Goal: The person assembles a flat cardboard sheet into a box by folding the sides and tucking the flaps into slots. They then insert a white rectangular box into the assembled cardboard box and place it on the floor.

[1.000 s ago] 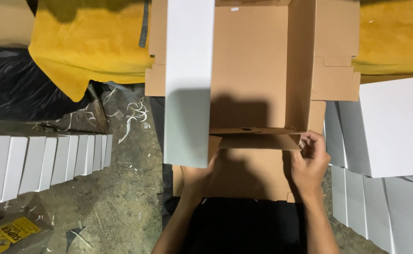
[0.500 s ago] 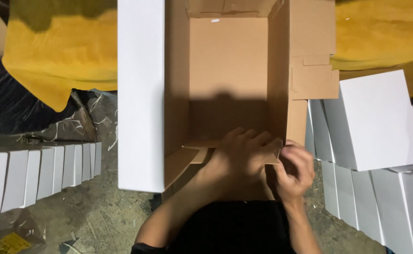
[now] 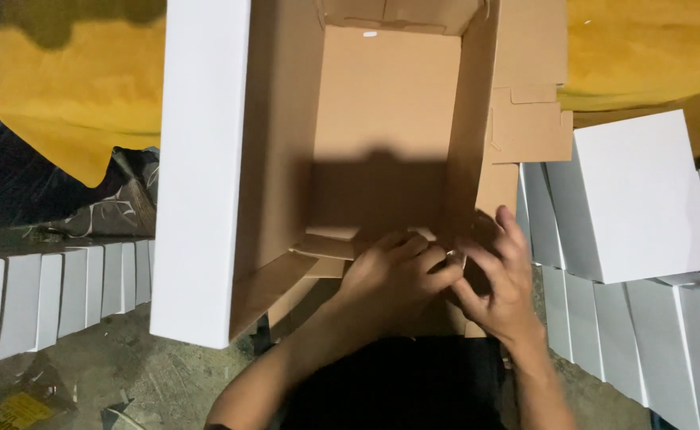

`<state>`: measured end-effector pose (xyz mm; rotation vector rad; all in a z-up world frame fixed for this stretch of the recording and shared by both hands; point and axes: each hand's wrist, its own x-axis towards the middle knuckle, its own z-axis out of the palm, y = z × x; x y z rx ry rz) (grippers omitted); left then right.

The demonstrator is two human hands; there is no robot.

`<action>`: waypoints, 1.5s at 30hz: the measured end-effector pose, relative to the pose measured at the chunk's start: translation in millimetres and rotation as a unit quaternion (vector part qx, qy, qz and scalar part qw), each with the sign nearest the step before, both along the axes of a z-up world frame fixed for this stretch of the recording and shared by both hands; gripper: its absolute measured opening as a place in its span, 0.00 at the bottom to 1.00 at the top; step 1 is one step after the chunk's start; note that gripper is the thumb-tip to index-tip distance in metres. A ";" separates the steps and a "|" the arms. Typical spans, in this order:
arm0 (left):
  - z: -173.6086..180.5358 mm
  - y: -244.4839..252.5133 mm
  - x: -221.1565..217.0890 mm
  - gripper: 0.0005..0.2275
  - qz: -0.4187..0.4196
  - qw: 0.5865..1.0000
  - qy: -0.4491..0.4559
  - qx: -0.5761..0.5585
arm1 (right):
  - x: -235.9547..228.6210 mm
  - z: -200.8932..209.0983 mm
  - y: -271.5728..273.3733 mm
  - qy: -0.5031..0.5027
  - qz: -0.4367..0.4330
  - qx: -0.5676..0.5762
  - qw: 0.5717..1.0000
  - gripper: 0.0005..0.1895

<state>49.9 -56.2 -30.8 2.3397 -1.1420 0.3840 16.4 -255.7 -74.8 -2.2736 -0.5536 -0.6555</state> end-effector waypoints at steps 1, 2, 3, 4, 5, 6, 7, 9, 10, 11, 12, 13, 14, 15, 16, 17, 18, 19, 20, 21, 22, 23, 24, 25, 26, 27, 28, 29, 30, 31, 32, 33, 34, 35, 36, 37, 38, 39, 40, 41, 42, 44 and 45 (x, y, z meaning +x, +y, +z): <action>7.8 4.1 -8.0 0.10 0.000 1.000 0.001 0.000 | 2.0 9.3 -2.1 0.001 0.000 0.000 1.000 0.17; 15.7 8.0 -16.1 0.08 0.021 1.000 -0.017 0.016 | 3.7 18.7 -4.4 0.011 0.029 -0.075 0.997 0.15; 23.5 12.1 -24.3 0.07 0.042 0.998 -0.035 0.031 | 5.3 28.1 -6.6 0.022 0.058 -0.150 0.987 0.14; 27.3 15.6 -25.8 0.07 0.042 0.998 -0.034 0.031 | 4.9 28.1 -6.8 0.024 0.059 -0.150 0.987 0.14; 31.2 19.7 -27.6 0.06 0.037 0.998 -0.041 0.007 | 4.2 28.2 -6.5 -0.005 0.075 -0.174 0.982 0.12; 35.0 24.4 -29.6 0.05 0.033 0.998 -0.050 -0.018 | 4.2 28.0 -5.5 -0.034 0.092 -0.198 0.975 0.13; 30.9 30.1 -34.2 0.05 0.036 0.998 -0.049 -0.017 | 4.7 34.7 3.4 -0.034 0.095 -0.197 0.975 0.13; 23.6 41.2 -42.0 0.04 0.028 0.999 -0.035 0.011 | 7.1 48.6 21.1 -0.059 0.132 -0.168 0.975 0.12; 22.6 46.3 -42.1 0.04 0.031 0.999 -0.036 0.010 | 7.4 50.3 30.8 -0.061 0.135 -0.169 0.975 0.12; 21.7 51.6 -42.3 0.05 0.020 0.999 -0.026 -0.024 | 7.4 52.1 40.7 -0.087 0.135 -0.132 0.978 0.13; 20.5 57.1 -42.7 0.06 0.006 0.998 -0.015 -0.058 | 6.6 53.8 50.8 -0.113 0.135 -0.096 0.980 0.15; 18.3 65.6 -43.1 0.06 0.008 0.998 -0.016 -0.059 | 2.1 52.6 57.5 -0.114 0.136 -0.097 0.979 0.15; 16.2 73.4 -43.2 0.07 0.003 1.000 0.013 -0.015 | -2.3 51.4 63.5 -0.082 0.116 -0.113 0.983 0.16; 14.0 81.2 -43.2 0.14 -0.003 0.999 0.043 0.029 | -6.4 50.2 69.5 -0.050 0.096 -0.128 0.986 0.17; -2.8 90.0 -43.1 0.14 0.000 0.999 0.043 0.029 | -0.6 69.9 70.0 -0.051 0.098 -0.128 0.986 0.17; -19.5 99.2 -43.3 0.10 0.009 0.999 0.030 0.028 | 5.2 89.7 71.2 0.051 0.160 -0.109 0.980 0.07; -35.6 110.8 -43.4 0.08 0.017 0.999 0.017 0.029 | 10.3 109.3 74.4 0.150 0.219 -0.088 0.960 0.05; -32.1 115.1 -39.3 0.08 0.019 0.999 0.016 0.030 | 19.8 111.0 75.6 0.148 0.220 -0.087 0.960 0.05; -28.7 117.1 -34.3 0.11 0.013 0.999 -0.002 0.039 | 30.0 112.7 74.7 0.204 0.244 -0.099 0.943 0.06; -25.1 119.1 -29.4 0.14 0.006 0.999 -0.020 0.048 | 40.1 114.5 73.7 0.259 0.268 -0.111 0.921 0.09; -20.0 117.2 -25.7 0.14 0.009 0.999 -0.023 0.048 | 52.6 131.4 89.0 0.256 0.270 -0.114 0.921 0.09; -14.8 115.6 -21.9 0.07 0.031 0.997 -0.063 0.022 | 64.8 148.3 104.8 0.382 0.259 -0.234 0.856 0.11; -9.5 113.3 -18.1 0.03 0.053 0.993 -0.102 -0.003 | 77.2 165.2 120.0 0.494 0.237 -0.347 0.761 0.16; -12.2 114.6 -16.7 0.03 0.056 0.993 -0.104 -0.003 | 77.0 147.0 119.4 0.491 0.238 -0.350 0.761 0.16; -14.9 116.0 -15.1 0.05 0.063 0.992 -0.109 -0.003 | 77.0 128.9 119.0 0.475 0.258 -0.345 0.767 0.18; -17.9 117.5 -12.9 0.07 0.070 0.991 -0.113 -0.004 | 77.9 110.5 118.5 0.458 0.278 -0.341 0.773 0.20; -22.7 120.1 -10.8 0.07 0.073 0.991 -0.113 -0.005 | 77.0 116.6 119.1 0.457 0.279 -0.343 0.772 0.20; -28.0 122.3 -8.1 0.09 0.065 0.992 -0.111 -0.005 | 76.7 122.2 119.4 0.419 0.307 -0.290 0.804 0.18; -33.5 123.5 -6.5 0.10 0.057 0.992 -0.108 -0.005 | 75.6 127.9 118.8 0.379 0.333 -0.235 0.831 0.16; -37.8 123.6 -4.4 0.10 0.060 0.992 -0.107 -0.007 | 74.7 111.5 113.8 0.380 0.335 -0.238 0.829 0.16; -42.0 124.2 -1.8 0.09 0.060 0.992 -0.113 -0.007 | 73.3 94.6 108.4 0.297 0.359 -0.143 0.873 0.14; -46.3 124.1 0.8 0.09 0.061 0.991 -0.119 -0.006 | 71.8 77.8 102.4 0.209 0.378 -0.045 0.901 0.13; -46.3 122.7 1.3 0.09 0.061 0.991 -0.117 -0.007 | 75.0 81.9 99.1 0.211 0.378 -0.046 0.900 0.13; -45.8 120.9 1.6 0.09 0.058 0.993 -0.101 -0.013 | 77.9 86.4 95.3 0.241 0.409 -0.056 0.878 0.11; -44.4 120.2 3.5 0.09 0.054 0.995 -0.087 -0.018 | 81.6 91.4 92.2 0.267 0.440 -0.066 0.855 0.09; -43.7 120.2 1.7 0.09 0.054 0.995 -0.088 -0.017 | 90.3 99.6 89.1 0.266 0.439 -0.066 0.856 0.09; -42.3 120.8 1.6 0.05 0.052 0.996 -0.073 -0.001 | 100.3 108.7 86.4 0.311 0.469 -0.085 0.822 0.10; -40.3 121.1 1.2 0.05 0.050 0.997 -0.059 0.014 | 109.9 118.5 83.5 0.355 0.496 -0.105 0.785 0.15; -26.9 123.0 2.5 0.05 0.049 0.997 -0.064 0.016 | 115.2 121.4 85.5 0.350 0.495 -0.106 0.788 0.15; -13.0 124.5 3.7 0.08 0.040 0.999 -0.030 -0.012 | 120.6 124.9 87.3 0.405 0.408 -0.141 0.806 0.14; 1.8 127.1 5.3 0.14 0.030 0.999 0.005 -0.040 | 126.6 128.8 90.0 0.455 0.316 -0.172 0.815 0.14; -13.1 127.0 22.2 0.18 0.067 0.992 0.019 -0.102 | 155.3 103.5 87.9 0.367 0.303 -0.190 0.859 0.13; -20.0 127.8 30.9 0.22 0.105 0.980 0.038 -0.168 | 169.6 91.1 87.4 0.281 0.288 -0.208 0.892 0.13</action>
